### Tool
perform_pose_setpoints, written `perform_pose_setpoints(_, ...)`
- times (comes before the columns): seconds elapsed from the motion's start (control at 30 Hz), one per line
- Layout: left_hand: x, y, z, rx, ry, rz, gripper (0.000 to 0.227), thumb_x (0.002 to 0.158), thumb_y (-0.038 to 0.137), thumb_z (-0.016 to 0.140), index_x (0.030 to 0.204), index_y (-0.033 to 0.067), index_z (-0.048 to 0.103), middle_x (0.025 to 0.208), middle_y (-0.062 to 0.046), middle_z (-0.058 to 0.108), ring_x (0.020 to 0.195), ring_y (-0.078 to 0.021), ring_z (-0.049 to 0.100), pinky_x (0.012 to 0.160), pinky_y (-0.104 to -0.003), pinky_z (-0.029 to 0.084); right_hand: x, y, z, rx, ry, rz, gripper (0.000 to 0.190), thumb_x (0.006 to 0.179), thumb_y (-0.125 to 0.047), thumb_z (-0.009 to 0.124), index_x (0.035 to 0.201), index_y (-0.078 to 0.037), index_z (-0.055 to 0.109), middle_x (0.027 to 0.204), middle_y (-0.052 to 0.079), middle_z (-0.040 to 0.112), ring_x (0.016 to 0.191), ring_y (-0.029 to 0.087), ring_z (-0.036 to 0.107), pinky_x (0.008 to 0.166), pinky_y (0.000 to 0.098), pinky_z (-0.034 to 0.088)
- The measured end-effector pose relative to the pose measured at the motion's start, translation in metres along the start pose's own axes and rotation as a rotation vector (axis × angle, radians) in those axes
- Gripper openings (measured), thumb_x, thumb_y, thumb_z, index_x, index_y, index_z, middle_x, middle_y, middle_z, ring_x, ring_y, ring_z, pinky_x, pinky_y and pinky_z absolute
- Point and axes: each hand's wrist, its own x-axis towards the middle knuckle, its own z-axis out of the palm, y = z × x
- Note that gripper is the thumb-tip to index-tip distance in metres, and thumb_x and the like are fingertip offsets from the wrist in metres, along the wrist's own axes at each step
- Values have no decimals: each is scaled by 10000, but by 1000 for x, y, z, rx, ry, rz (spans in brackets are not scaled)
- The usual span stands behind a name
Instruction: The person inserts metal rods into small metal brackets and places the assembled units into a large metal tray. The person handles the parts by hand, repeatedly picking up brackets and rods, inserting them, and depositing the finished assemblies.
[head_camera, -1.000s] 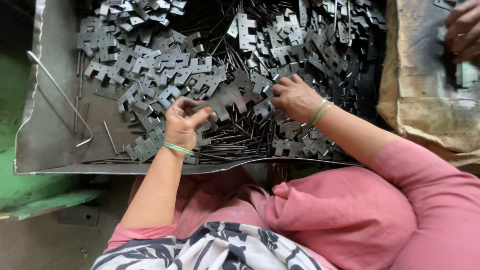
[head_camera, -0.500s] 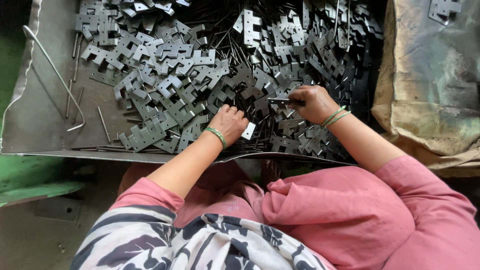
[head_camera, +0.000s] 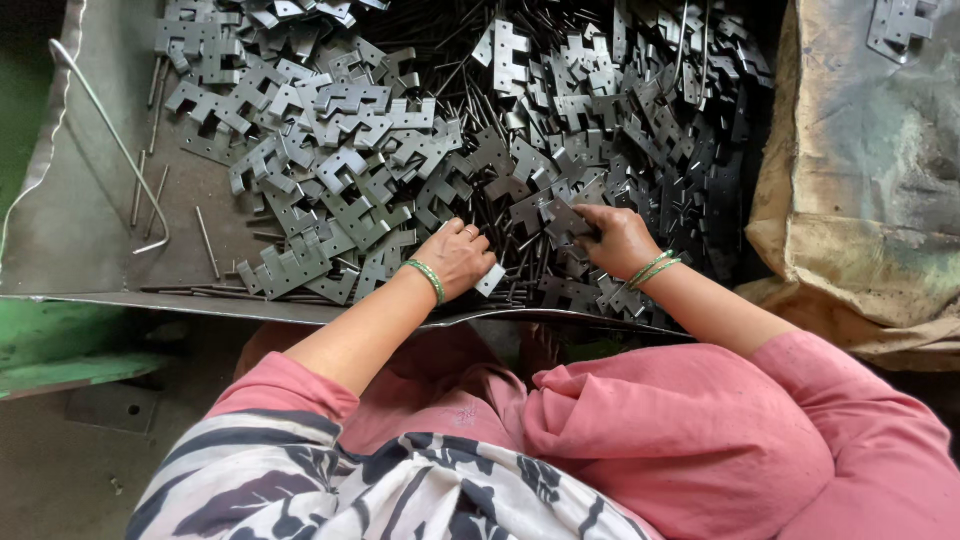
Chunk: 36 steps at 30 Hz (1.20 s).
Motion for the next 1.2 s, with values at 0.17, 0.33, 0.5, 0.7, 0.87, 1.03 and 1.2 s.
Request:
perform_pose_setpoints(0.17,1,-6,-27,-80,-128,-49,107,854,167,636,841,173,742,944,-10,692,1028,-207,643,935,-399,448,2,-10,-12,65,-58,108,501,790,-9,803,1274,-79,694,1033,146,777,925,236,750,827,343,585)
perform_pose_setpoints(0.33,-35,-34,-43,-941,214,-286,175,820,232,800,889,82,742,928,-54,723,890,-217,701,813,-367,531,10,-11,-31,602,-55,482,428,851,42,751,1268,-48,707,1048,125,770,882,206,723,730,338,586)
perform_pose_setpoints(0.5,-26,-25,-18,-2207,783,-640,186,1078,165,598,1147,27,703,1179,-154,731,1019,-226,700,895,-354,568,12,-36,-34,1094,25,453,417,855,56,715,1260,16,623,1128,113,729,951,183,737,774,330,635)
perform_pose_setpoints(0.7,27,28,2,-3063,860,-300,492,1043,487,464,1231,76,659,1079,-98,708,963,-293,707,826,-403,582,7,-100,-11,586,-50,-97,461,980,43,700,1424,32,578,1165,128,711,1027,140,653,885,292,575)
perform_pose_setpoints(0.87,54,52,10,-2696,727,-707,671,1131,652,520,1106,-17,561,1085,-141,655,998,-294,673,796,-376,536,0,-122,-11,22,-69,-607,641,871,-55,719,1471,20,504,1293,205,683,1148,289,654,901,338,584)
perform_pose_setpoints(1.03,5,9,-27,-1363,194,-611,695,910,546,620,1367,24,583,1213,-149,742,1107,-268,746,932,-407,580,13,-75,-44,1010,-96,210,572,895,76,655,1456,-3,579,1311,84,703,1022,169,681,830,320,569)
perform_pose_setpoints(1.2,-77,-63,-21,-14,-351,-702,261,792,332,770,969,139,780,1075,-73,733,1053,-274,712,846,-431,590,0,52,-152,336,692,19,513,913,155,680,1416,62,644,1213,167,740,1003,259,689,877,357,591)
